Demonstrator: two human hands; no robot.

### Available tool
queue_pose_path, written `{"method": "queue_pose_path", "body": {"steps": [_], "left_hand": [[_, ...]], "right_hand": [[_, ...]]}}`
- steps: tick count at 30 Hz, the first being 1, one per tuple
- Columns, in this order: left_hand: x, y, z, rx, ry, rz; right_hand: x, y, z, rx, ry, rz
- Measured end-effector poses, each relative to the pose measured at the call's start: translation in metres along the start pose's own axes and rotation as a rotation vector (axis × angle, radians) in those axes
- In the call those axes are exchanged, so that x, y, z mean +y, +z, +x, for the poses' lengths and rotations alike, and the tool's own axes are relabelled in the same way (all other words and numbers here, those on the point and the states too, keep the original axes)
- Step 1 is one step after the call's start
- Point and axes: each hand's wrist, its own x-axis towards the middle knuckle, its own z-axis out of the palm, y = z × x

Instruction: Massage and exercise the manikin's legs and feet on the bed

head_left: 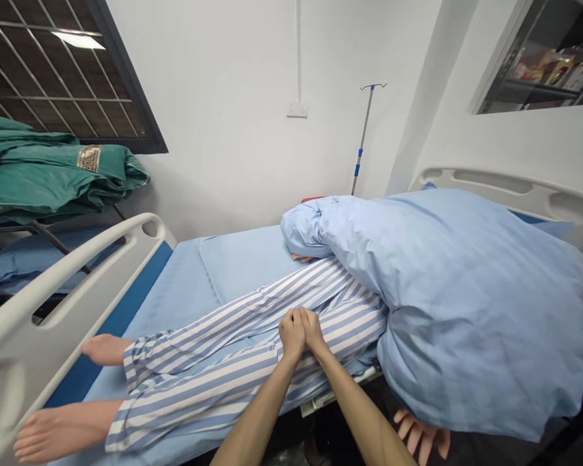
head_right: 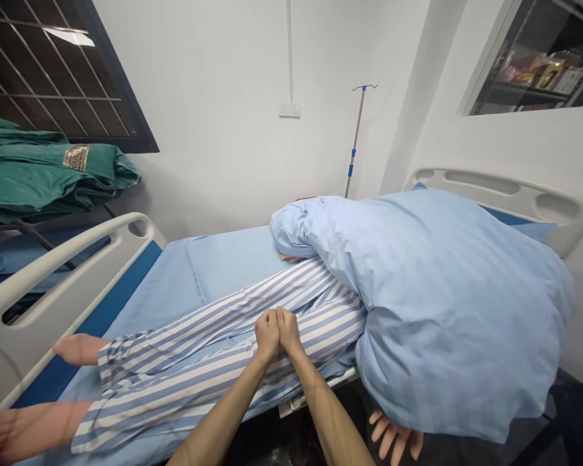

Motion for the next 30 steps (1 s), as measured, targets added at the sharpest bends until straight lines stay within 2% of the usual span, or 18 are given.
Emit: {"method": "queue_pose_path", "body": {"steps": [4, 8, 13, 15, 21, 27, 30], "left_hand": [[-0.006, 0.003, -0.002, 0.041, -0.054, -0.040], [-0.014, -0.002, -0.002, 0.051, -0.074, -0.008], [-0.010, -0.004, -0.001, 0.030, -0.034, 0.045], [-0.011, -0.002, -0.002, 0.009, 0.007, 0.076], [-0.017, 0.003, -0.008, -0.038, 0.049, 0.153], [0.008, 0.017, -0.007, -0.086, 0.063, 0.076], [0.010, 0.024, -0.008, -0.082, 0.063, 0.068]], "right_hand": [[0.002, -0.001, -0.003, -0.032, -0.028, -0.132], [-0.011, -0.002, -0.003, -0.129, -0.014, -0.344], [-0.032, -0.021, 0.006, -0.331, -0.034, -0.578], [-0.034, -0.030, 0.007, -0.360, -0.043, -0.611], [-0.017, -0.035, -0.005, -0.186, -0.019, -0.578], [-0.003, -0.035, -0.004, 0.017, -0.035, -0.200], [0.001, -0.036, -0.002, 0.082, -0.011, -0.049]]}}
